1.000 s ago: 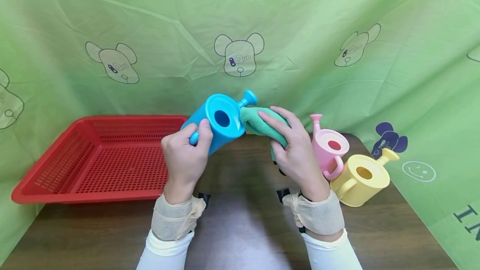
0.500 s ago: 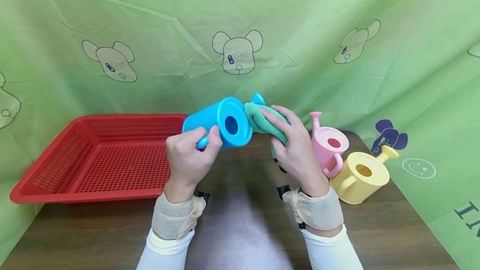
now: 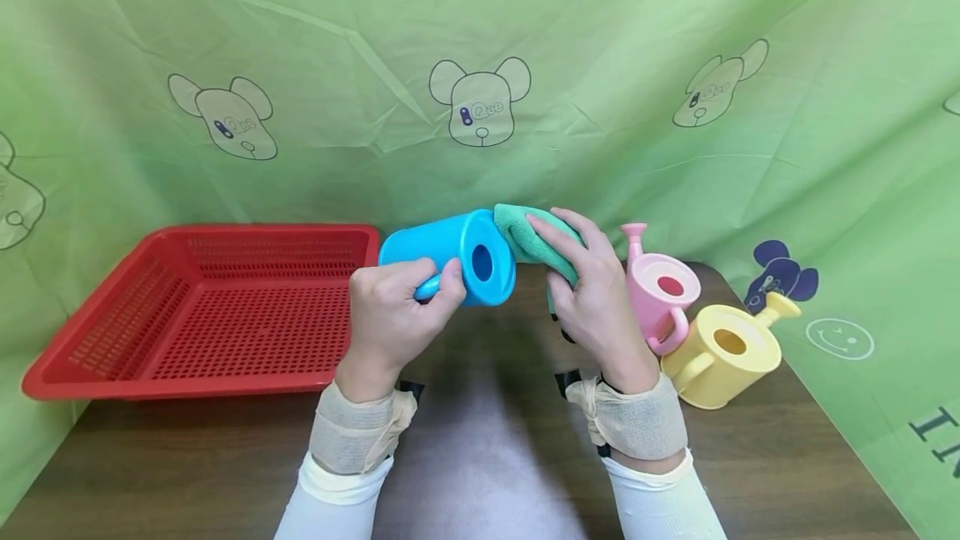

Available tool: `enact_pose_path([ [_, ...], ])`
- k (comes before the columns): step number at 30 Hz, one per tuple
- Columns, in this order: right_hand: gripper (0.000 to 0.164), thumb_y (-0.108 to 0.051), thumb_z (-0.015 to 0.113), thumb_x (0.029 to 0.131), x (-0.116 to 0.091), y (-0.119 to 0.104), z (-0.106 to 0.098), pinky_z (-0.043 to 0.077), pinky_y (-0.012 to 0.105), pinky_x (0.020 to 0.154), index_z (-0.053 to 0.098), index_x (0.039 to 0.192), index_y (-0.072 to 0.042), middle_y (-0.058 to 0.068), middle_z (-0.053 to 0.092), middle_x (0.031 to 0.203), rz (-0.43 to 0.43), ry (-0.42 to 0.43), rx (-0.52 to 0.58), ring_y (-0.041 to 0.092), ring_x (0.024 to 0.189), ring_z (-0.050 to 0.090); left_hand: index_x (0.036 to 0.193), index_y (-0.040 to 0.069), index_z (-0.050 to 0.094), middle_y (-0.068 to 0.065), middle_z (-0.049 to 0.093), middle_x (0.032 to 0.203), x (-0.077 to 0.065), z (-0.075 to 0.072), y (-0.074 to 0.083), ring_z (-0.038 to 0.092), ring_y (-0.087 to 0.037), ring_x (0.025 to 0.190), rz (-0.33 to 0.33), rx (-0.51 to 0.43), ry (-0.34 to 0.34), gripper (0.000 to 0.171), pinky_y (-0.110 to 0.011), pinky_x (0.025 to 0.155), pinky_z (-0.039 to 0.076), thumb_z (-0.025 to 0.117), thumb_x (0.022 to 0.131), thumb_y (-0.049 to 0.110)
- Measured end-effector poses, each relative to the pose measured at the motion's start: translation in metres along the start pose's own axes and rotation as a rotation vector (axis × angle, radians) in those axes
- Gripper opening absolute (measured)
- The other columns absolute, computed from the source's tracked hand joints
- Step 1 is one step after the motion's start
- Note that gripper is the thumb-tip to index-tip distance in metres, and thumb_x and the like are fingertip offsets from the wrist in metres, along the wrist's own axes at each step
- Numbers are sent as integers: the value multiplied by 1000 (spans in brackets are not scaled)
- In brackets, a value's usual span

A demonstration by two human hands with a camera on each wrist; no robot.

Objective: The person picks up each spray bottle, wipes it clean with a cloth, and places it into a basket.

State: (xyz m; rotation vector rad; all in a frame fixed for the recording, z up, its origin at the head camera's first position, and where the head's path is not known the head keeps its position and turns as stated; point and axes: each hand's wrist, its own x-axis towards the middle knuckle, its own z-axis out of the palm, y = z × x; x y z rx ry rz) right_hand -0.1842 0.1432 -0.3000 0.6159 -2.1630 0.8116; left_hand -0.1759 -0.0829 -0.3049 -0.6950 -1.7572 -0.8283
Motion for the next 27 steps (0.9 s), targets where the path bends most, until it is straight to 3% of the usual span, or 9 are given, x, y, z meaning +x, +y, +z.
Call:
enact_pose_path([
  [12, 53, -1, 52, 85, 0, -3, 0, 40, 48, 99, 60, 132, -26, 9, 51, 138, -1, -30, -23, 28, 127, 45, 53, 21, 25, 9, 20, 49, -3, 6, 2, 18, -7, 43, 0, 50, -62, 45, -26, 38, 16, 59, 82, 26],
  [27, 53, -2, 54, 85, -1, -10, 1, 42, 51, 98, 60, 132, -25, 10, 50, 138, -32, -54, -11, 29, 127, 44, 50, 22, 29, 9, 23, 47, -2, 4, 4, 19, -8, 42, -52, 77, -62, 45, -27, 37, 19, 55, 87, 25],
])
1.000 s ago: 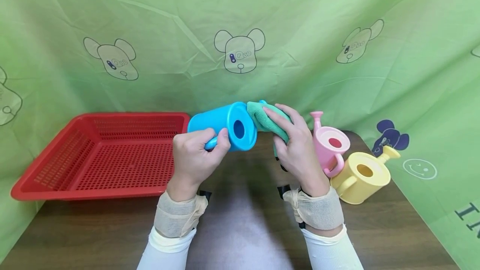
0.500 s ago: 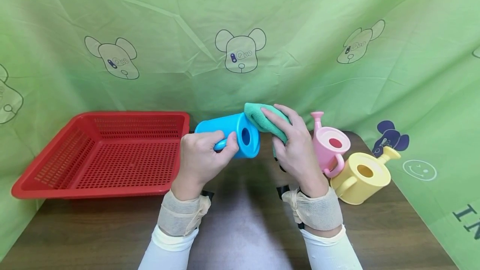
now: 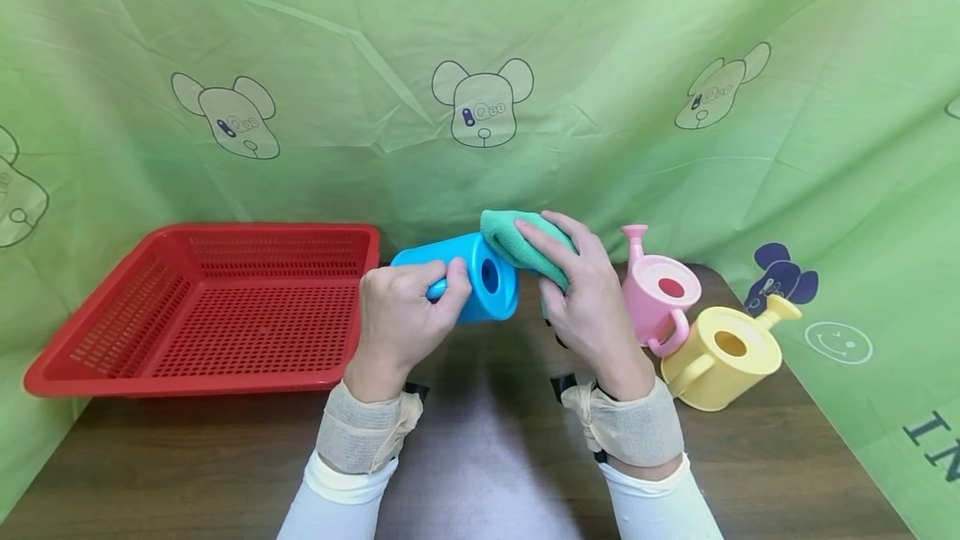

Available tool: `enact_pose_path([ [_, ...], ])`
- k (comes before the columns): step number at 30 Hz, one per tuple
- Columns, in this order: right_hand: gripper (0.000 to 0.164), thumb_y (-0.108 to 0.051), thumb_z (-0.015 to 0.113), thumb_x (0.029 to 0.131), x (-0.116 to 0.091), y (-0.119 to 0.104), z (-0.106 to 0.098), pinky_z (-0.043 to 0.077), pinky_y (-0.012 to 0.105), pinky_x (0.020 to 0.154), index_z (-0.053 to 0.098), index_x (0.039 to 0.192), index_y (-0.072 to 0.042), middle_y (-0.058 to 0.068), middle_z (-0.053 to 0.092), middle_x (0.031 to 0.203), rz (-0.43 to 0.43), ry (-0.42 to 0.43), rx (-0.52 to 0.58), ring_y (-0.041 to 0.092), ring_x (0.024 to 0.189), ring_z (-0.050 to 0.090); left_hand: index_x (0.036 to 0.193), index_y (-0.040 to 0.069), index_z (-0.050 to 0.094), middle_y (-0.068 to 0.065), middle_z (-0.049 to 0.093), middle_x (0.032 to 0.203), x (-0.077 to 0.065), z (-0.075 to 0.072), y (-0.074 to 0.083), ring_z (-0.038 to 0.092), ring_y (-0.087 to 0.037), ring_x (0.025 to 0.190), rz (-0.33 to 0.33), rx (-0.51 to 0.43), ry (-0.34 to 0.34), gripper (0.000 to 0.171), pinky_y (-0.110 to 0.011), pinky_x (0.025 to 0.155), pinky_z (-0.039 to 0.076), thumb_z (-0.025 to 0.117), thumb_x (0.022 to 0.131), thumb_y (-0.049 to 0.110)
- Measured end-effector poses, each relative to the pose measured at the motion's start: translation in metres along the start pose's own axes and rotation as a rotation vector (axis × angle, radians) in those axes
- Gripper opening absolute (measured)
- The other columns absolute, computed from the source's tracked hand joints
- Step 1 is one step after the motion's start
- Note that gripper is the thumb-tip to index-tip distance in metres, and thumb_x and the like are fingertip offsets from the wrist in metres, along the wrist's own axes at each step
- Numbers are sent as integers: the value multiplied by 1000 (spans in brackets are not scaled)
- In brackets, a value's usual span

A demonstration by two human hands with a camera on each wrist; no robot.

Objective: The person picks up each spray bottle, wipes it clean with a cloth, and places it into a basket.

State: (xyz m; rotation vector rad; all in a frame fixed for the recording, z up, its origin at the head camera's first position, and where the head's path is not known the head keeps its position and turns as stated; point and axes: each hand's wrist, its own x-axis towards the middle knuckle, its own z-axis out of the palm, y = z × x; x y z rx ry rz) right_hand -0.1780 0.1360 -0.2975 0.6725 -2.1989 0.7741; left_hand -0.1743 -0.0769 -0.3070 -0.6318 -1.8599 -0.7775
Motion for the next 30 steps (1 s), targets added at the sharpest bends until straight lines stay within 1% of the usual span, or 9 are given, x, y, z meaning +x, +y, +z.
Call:
enact_pose_path([
  [6, 52, -2, 55, 85, 0, -2, 0, 42, 51, 98, 60, 132, -25, 11, 50, 138, -17, -3, 1, 30, 126, 45, 49, 20, 32, 7, 31, 43, -1, 1, -1, 25, -8, 41, -40, 10, 14, 45, -27, 37, 23, 52, 88, 25],
  [11, 53, -1, 54, 84, 0, -2, 0, 42, 50, 98, 60, 131, -25, 12, 50, 138, -33, -8, 8, 30, 126, 45, 49, 20, 34, 5, 37, 43, -2, 1, -2, 31, -9, 40, -77, 14, 12, 44, -26, 37, 27, 50, 89, 25],
  [16, 55, 0, 54, 83, 0, -4, 0, 41, 49, 98, 60, 131, -25, 12, 50, 138, -44, -12, 12, 30, 126, 45, 49, 20, 33, 6, 35, 43, -2, 1, -2, 29, -8, 40, -88, 18, 9, 44, -27, 37, 25, 50, 89, 26],
  [25, 58, 4, 55, 80, -1, -8, -1, 43, 47, 97, 62, 129, -25, 9, 50, 139, -63, -28, 23, 28, 127, 45, 48, 20, 31, 6, 28, 44, -1, 2, -2, 23, -9, 40, -73, 43, 32, 45, -28, 36, 19, 50, 89, 23],
  [30, 59, 6, 52, 80, -1, -9, -3, 43, 47, 98, 63, 128, -25, 8, 50, 139, -76, -36, 16, 28, 128, 44, 48, 20, 31, 6, 27, 44, 0, 3, -2, 22, -10, 40, -82, 52, 40, 46, -29, 36, 19, 50, 89, 23],
])
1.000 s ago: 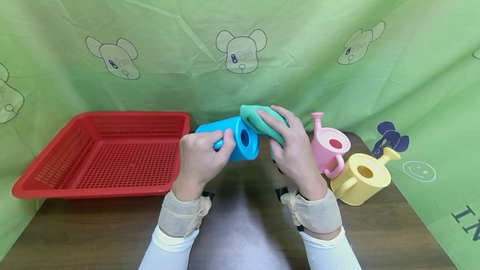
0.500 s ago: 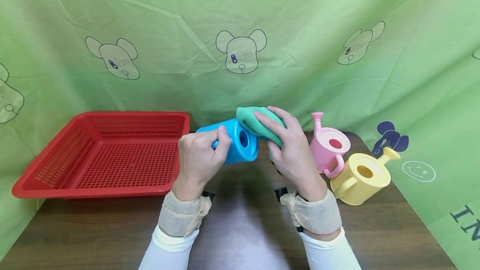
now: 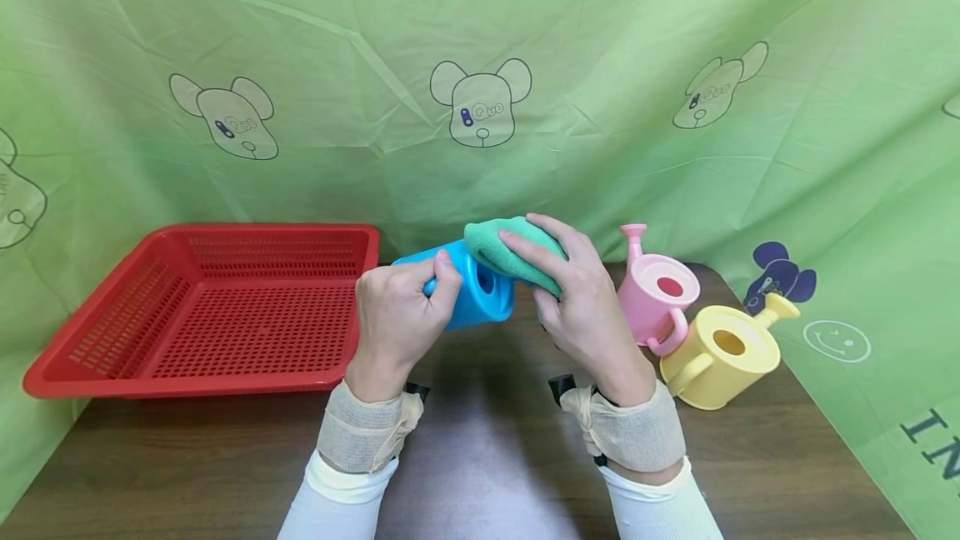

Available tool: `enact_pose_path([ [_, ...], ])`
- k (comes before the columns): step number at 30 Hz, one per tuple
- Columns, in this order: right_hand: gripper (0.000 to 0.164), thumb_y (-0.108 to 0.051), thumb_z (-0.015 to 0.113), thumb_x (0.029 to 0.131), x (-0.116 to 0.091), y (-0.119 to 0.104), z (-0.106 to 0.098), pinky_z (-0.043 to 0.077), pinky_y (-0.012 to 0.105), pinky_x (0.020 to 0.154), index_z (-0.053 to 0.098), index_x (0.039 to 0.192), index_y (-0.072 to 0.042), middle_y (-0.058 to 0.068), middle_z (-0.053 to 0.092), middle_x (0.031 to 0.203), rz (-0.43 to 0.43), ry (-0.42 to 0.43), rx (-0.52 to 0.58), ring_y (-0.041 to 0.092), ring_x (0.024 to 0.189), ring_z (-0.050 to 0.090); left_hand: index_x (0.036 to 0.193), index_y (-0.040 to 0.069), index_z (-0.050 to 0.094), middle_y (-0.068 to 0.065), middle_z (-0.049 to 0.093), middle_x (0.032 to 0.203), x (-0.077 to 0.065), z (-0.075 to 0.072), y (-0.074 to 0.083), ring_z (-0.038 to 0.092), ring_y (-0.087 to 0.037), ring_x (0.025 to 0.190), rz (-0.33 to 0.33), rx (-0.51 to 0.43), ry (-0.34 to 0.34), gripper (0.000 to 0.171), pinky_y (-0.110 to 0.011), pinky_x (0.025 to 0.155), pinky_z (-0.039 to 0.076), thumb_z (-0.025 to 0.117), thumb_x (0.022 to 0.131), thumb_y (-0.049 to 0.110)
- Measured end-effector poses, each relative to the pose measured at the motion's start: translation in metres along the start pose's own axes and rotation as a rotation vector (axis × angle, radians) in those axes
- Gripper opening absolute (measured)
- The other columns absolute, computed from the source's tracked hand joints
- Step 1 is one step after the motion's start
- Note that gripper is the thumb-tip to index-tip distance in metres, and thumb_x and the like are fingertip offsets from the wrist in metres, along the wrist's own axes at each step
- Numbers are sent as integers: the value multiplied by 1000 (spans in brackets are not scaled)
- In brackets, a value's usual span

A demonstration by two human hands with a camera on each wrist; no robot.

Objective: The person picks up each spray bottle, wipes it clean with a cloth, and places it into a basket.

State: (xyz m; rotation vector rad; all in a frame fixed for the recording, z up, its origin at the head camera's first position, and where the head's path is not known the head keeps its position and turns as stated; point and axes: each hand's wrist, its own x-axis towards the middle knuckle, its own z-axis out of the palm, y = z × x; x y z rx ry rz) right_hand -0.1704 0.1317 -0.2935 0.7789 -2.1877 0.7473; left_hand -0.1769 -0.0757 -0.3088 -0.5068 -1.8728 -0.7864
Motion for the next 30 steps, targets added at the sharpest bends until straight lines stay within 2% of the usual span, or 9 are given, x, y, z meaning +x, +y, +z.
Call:
enact_pose_path([
  [14, 66, 13, 47, 73, 2, -3, -3, 39, 45, 102, 65, 124, -24, 9, 50, 139, -91, -21, 23, 28, 128, 44, 47, 20, 31, 5, 22, 45, 1, -1, -2, 17, -12, 42, -30, 19, 38, 47, -30, 36, 14, 50, 90, 22],
  [25, 65, 12, 47, 75, 4, -5, -7, 36, 42, 104, 67, 123, -27, 7, 49, 140, -146, -65, 18, 25, 130, 41, 48, 19, 30, 4, 20, 47, 1, -3, -2, 14, -13, 43, -120, 26, 85, 48, -32, 38, 13, 50, 91, 22],
  [30, 67, 13, 45, 73, 3, -5, -9, 36, 42, 105, 68, 121, -27, 7, 49, 140, -152, -77, 22, 25, 130, 41, 48, 18, 30, 4, 20, 46, 1, -3, -4, 14, -13, 43, -132, 39, 91, 48, -32, 38, 13, 50, 91, 22],
])
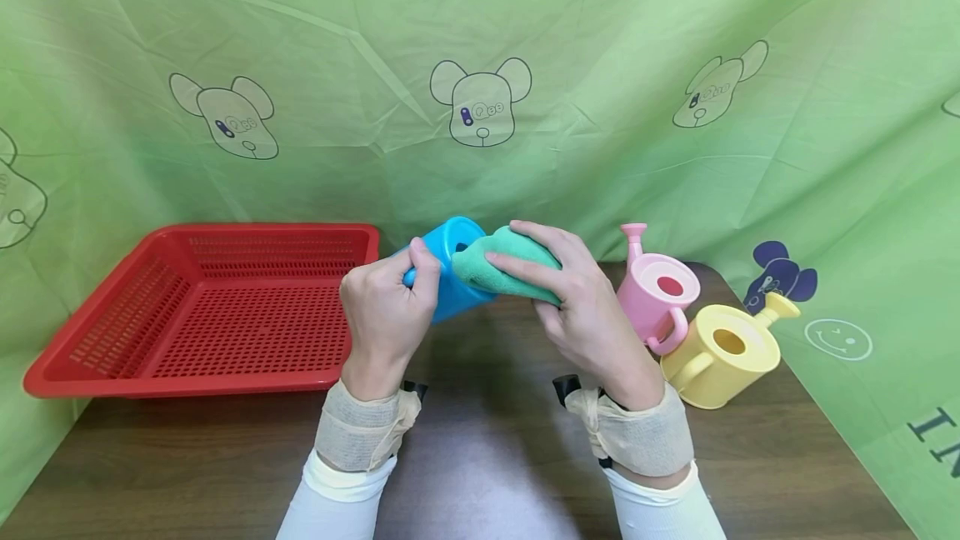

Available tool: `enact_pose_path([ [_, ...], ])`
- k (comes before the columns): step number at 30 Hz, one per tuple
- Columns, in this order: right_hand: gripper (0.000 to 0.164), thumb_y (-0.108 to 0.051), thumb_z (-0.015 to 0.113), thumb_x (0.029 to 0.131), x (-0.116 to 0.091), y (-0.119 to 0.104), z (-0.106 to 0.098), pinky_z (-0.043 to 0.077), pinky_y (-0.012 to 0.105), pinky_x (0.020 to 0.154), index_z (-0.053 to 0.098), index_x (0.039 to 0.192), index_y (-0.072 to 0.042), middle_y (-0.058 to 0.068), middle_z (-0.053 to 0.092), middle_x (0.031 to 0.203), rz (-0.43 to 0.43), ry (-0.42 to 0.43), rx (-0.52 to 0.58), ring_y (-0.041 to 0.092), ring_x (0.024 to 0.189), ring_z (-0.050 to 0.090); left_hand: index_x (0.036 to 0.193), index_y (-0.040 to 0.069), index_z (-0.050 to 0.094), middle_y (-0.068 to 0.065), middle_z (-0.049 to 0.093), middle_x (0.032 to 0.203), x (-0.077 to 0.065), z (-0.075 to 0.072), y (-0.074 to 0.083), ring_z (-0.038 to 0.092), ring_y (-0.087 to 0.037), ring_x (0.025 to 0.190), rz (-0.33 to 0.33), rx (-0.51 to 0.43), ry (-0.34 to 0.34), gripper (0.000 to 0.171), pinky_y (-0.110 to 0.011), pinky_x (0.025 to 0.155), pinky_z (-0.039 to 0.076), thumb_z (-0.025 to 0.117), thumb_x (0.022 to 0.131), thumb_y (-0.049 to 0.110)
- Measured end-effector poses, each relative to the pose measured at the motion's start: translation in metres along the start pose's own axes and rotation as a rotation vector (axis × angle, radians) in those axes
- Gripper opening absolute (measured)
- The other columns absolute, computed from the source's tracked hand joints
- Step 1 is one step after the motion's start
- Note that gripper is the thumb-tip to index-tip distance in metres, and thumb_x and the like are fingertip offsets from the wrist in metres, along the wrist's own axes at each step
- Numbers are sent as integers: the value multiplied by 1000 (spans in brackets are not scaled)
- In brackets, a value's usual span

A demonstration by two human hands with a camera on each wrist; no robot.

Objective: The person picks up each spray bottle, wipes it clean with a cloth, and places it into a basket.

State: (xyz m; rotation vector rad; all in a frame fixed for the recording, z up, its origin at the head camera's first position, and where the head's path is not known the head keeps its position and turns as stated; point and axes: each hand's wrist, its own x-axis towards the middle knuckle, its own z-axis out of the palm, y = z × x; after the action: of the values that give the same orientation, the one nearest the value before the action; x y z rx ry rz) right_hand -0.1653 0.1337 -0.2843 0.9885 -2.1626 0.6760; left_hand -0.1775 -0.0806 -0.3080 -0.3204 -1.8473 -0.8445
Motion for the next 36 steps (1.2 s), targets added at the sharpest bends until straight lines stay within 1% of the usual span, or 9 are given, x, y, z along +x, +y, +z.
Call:
enact_pose_path([
  [9, 68, 16, 44, 73, -3, 7, -4, 37, 46, 103, 69, 119, -27, 7, 49, 140, 38, -19, -23, 27, 130, 41, 47, 18, 32, 3, 21, 46, 1, -2, 0, 17, -14, 43, -9, 7, 13, 47, -32, 38, 16, 50, 91, 23],
  [14, 70, 15, 43, 71, -4, 10, -3, 40, 47, 100, 68, 121, -27, 7, 49, 140, 80, -13, -49, 27, 130, 42, 47, 19, 33, 4, 23, 46, 1, -2, 2, 19, -14, 42, 22, 7, -23, 47, -31, 37, 17, 50, 90, 24],
  [19, 68, 13, 45, 71, -5, 13, 1, 41, 47, 98, 67, 121, -26, 7, 50, 139, 125, 10, -63, 27, 129, 43, 47, 19, 32, 5, 24, 45, 1, -1, 4, 21, -13, 41, 65, -3, -54, 47, -31, 35, 18, 50, 90, 24],
  [22, 66, 11, 46, 72, -5, 14, 3, 40, 49, 99, 67, 122, -26, 9, 51, 138, 153, 41, -79, 29, 127, 44, 47, 19, 32, 5, 24, 44, 1, 0, 4, 20, -12, 40, 81, -14, -58, 47, -31, 35, 17, 50, 90, 23],
  [25, 63, 10, 47, 73, -4, 16, 5, 38, 50, 99, 68, 121, -25, 9, 53, 137, 190, 128, -81, 32, 125, 46, 47, 19, 32, 5, 25, 45, 2, -1, 3, 21, -11, 41, 64, -28, -33, 46, -30, 36, 18, 50, 89, 22],
  [27, 63, 10, 47, 72, -2, 17, 5, 37, 50, 99, 68, 120, -23, 9, 54, 136, 212, 220, -69, 32, 123, 48, 47, 19, 33, 5, 26, 45, 3, -3, 2, 21, -11, 42, 29, -39, 5, 46, -30, 37, 18, 51, 89, 21],
  [30, 62, 14, 46, 70, 2, 14, 2, 32, 49, 102, 70, 118, -18, 10, 55, 133, 229, 360, -36, 29, 122, 51, 47, 18, 34, 4, 26, 44, 6, -6, 1, 21, -12, 42, -71, -71, 89, 48, -29, 39, 18, 51, 92, 21],
  [33, 56, 16, 47, 72, 8, 2, -3, 32, 48, 102, 70, 115, -11, 15, 56, 131, 240, 463, 0, 28, 121, 51, 45, 15, 34, 2, 26, 44, 10, -11, 1, 20, -12, 44, -223, -149, 181, 53, -28, 42, 16, 50, 94, 24],
  [36, 48, 16, 49, 75, 13, -12, -8, 37, 46, 100, 70, 113, -5, 20, 56, 129, 254, 521, 35, 30, 121, 51, 45, 10, 33, 0, 27, 44, 14, -16, 2, 22, -12, 45, -389, -275, 249, 57, -28, 45, 16, 48, 97, 29],
])
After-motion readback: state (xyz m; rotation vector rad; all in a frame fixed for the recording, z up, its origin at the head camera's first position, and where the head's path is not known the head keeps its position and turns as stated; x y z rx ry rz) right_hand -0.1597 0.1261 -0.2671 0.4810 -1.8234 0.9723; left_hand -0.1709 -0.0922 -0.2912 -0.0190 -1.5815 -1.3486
